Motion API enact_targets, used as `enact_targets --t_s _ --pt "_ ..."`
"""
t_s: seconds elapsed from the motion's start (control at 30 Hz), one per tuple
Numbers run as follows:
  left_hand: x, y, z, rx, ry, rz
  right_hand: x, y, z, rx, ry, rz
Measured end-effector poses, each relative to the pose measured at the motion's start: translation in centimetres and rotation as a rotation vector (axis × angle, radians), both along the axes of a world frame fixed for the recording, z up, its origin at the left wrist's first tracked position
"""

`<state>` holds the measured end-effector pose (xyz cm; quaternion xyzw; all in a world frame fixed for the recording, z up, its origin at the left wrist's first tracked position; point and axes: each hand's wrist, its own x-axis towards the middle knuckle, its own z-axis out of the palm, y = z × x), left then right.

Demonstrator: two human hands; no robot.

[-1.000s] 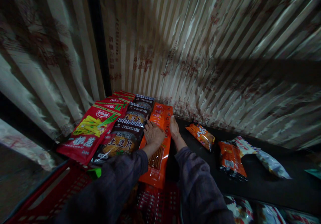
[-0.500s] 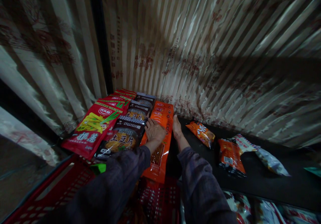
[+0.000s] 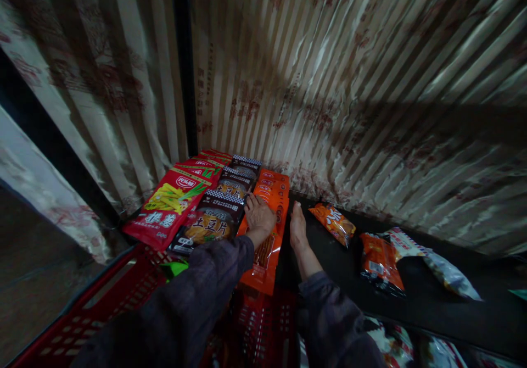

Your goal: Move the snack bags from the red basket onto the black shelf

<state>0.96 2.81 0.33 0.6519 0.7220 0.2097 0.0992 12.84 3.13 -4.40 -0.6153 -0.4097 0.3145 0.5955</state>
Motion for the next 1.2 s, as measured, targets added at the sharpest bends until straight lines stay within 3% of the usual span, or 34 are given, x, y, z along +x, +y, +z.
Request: enact_targets --t_s 0.17,0.37,0.53,0.73,0.87,1.0,1.2 --pt "0.2 -0.4 0.8 0.025 0.026 -0.093 -1.2 -4.2 0.9 -0.044 -0.017 0.011" --pt "-0.8 -2.7 1.8 0.054 0.067 -0.223 -1.7 -6.6 1.3 -0.124 -0.089 0.031" --pt "-4.9 -8.6 1.5 0.085 0.069 -0.361 -2.4 -9.2 1.7 -0.130 -0.195 0.036" --pt "-10.5 -17.3 -0.6 0.116 0.045 -0.500 -5.1 -13.8 1.9 -0.100 -0.383 0.036" --pt "-12.4 -20.9 -1.4 0.063 0.024 -0.521 -6.7 -16.7 2.1 -0.056 -0.371 0.056" --pt "-12.8 -22.7 -1.3 0.004 0.028 -0.505 -7.3 -18.5 2.2 -0.031 -0.280 0.085" --pt "-12.9 -22.8 -1.2 -0.054 0.010 -0.457 -6.8 -19.3 1.6 0.017 -0.114 0.100"
